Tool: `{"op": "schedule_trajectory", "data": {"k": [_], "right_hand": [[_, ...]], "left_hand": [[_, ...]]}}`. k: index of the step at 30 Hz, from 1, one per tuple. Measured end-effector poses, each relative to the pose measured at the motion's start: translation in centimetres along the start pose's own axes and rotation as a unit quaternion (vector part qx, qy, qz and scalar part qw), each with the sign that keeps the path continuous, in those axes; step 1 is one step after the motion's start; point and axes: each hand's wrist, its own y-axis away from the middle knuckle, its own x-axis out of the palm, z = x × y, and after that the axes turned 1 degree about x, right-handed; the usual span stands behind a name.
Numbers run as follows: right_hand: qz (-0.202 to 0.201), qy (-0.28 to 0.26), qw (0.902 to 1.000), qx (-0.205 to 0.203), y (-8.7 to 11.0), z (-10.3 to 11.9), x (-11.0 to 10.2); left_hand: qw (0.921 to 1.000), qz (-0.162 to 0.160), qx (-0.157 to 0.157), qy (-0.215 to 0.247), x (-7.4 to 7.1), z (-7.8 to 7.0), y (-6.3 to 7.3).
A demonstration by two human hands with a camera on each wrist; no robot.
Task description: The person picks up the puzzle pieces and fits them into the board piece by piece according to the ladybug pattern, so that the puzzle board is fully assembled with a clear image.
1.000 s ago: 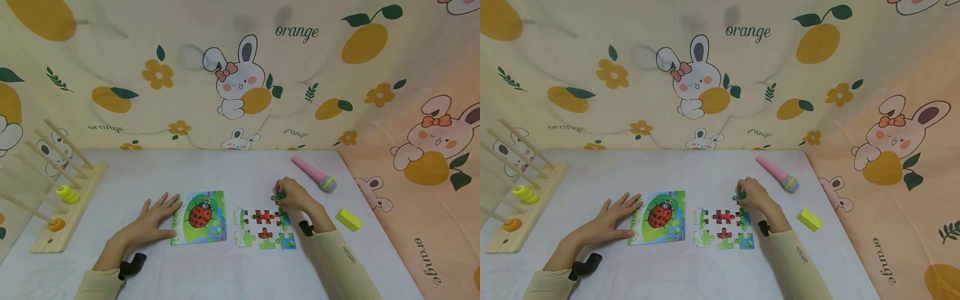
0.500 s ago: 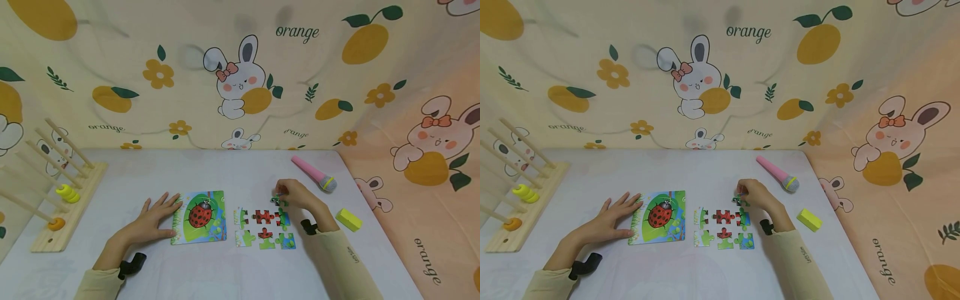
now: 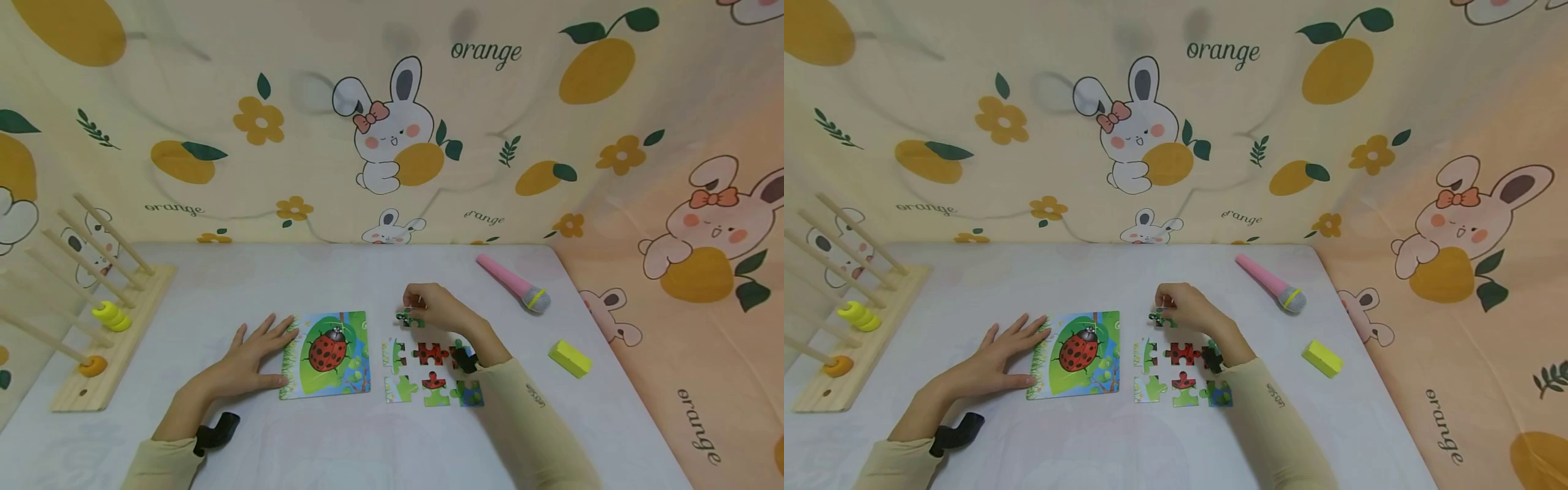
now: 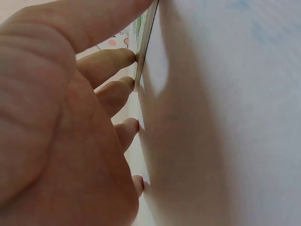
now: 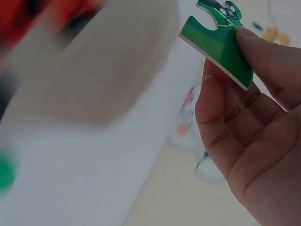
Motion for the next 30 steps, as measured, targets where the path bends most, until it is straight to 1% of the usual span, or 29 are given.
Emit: {"op": "schedule_trajectory", "data": {"k": [4,8,11,14,20,25,30], "right_hand": [[0.017,-0.006,0.9996,-0.022,-1.9,2.0,1.3],[0.03,0.002,0.9984,-0.048,-3.5,3.6,2.9],[0.036,0.019,0.9972,-0.063,-4.5,4.4,3.9],[0.043,0.035,0.9962,-0.068,-5.3,4.8,4.7],[0.051,0.039,0.9964,-0.055,-6.1,5.4,5.5],[0.054,0.037,0.9959,-0.062,-6.4,5.8,5.9],[0.049,0.049,0.9955,-0.064,-6.5,6.2,6.4]], "left_hand": [[0.9999,0.008,-0.01,-0.006,0.0,0.0,0.0],[0.9999,0.006,-0.008,-0.005,-0.1,0.0,0.0],[1.0,0.002,-0.004,-0.003,-0.1,-0.1,0.1],[1.0,0.001,-0.003,-0.002,-0.1,-0.1,0.1],[1.0,-0.002,-0.001,0.0,0.0,-0.1,0.0],[1.0,-0.001,-0.002,0.001,0.0,0.0,0.1],[1.0,-0.001,-0.003,-0.003,0.1,0.0,0.0]]}}
